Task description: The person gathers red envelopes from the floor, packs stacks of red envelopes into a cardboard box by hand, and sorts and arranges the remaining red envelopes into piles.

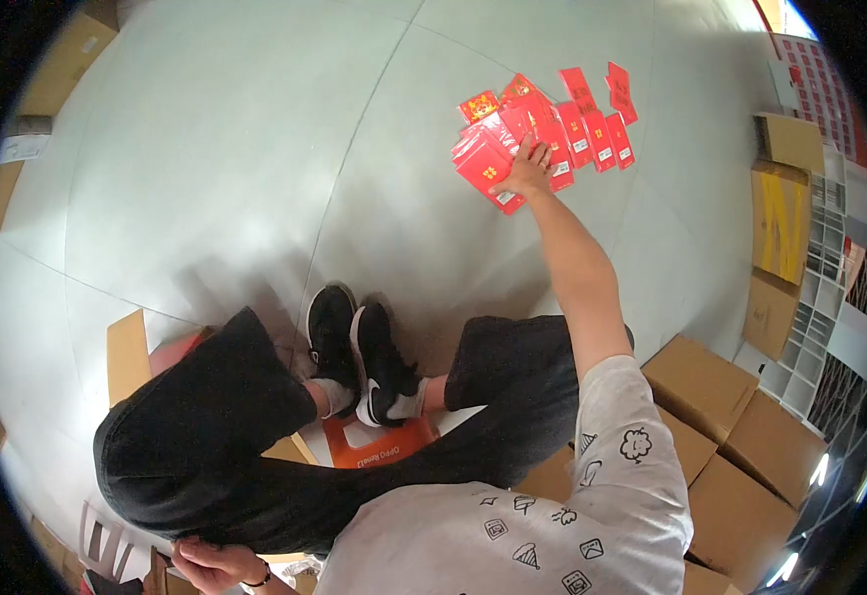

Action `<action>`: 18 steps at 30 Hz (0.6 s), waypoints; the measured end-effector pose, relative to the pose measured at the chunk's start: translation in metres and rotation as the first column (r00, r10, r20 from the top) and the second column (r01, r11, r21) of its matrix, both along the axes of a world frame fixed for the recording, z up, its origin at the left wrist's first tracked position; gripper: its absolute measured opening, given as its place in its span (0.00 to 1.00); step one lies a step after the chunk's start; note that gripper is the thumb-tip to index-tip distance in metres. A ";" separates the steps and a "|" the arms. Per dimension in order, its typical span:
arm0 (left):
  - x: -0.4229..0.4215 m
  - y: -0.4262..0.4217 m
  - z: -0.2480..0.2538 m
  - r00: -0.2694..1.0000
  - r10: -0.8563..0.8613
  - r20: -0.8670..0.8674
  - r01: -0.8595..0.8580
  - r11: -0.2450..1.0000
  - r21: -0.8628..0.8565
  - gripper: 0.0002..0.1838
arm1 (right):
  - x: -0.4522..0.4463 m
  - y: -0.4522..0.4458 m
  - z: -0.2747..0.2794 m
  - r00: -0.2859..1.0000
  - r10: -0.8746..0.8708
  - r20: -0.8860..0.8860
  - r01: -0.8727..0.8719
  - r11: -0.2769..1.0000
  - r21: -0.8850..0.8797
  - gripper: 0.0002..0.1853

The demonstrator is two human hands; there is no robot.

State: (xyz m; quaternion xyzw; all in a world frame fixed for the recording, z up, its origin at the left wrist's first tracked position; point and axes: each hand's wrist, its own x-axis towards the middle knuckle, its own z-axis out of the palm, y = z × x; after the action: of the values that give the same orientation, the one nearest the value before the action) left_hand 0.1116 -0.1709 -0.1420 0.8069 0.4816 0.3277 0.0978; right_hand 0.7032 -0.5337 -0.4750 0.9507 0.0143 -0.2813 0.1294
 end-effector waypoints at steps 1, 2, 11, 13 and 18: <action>0.008 -0.001 0.000 1.000 0.005 -0.004 -0.005 1.000 0.000 0.22 | 0.003 0.003 0.002 1.000 0.026 -0.010 -0.026 1.000 -0.003 0.86; 0.018 -0.003 0.002 1.000 0.008 -0.014 -0.007 0.999 0.039 0.22 | 0.004 0.006 0.004 0.998 0.052 -0.019 -0.052 0.999 -0.006 0.85; 0.012 0.003 0.001 0.997 0.031 -0.065 -0.027 0.998 0.058 0.22 | 0.018 0.010 0.002 0.965 0.261 0.022 -0.261 0.956 0.132 0.80; 0.004 0.005 -0.003 0.999 0.015 -0.036 -0.014 1.000 0.019 0.22 | 0.020 0.014 -0.002 0.977 0.213 -0.010 -0.210 0.969 0.132 0.82; 0.008 0.003 0.003 0.997 0.011 -0.075 -0.002 0.994 0.110 0.21 | 0.021 0.028 -0.006 0.999 0.026 -0.039 -0.023 0.997 0.077 0.83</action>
State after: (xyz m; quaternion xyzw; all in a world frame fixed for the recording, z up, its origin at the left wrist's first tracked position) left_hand 0.1199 -0.1684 -0.1394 0.8213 0.4689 0.3231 0.0339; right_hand 0.7246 -0.5059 -0.4806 0.9489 0.0392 -0.2980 0.0959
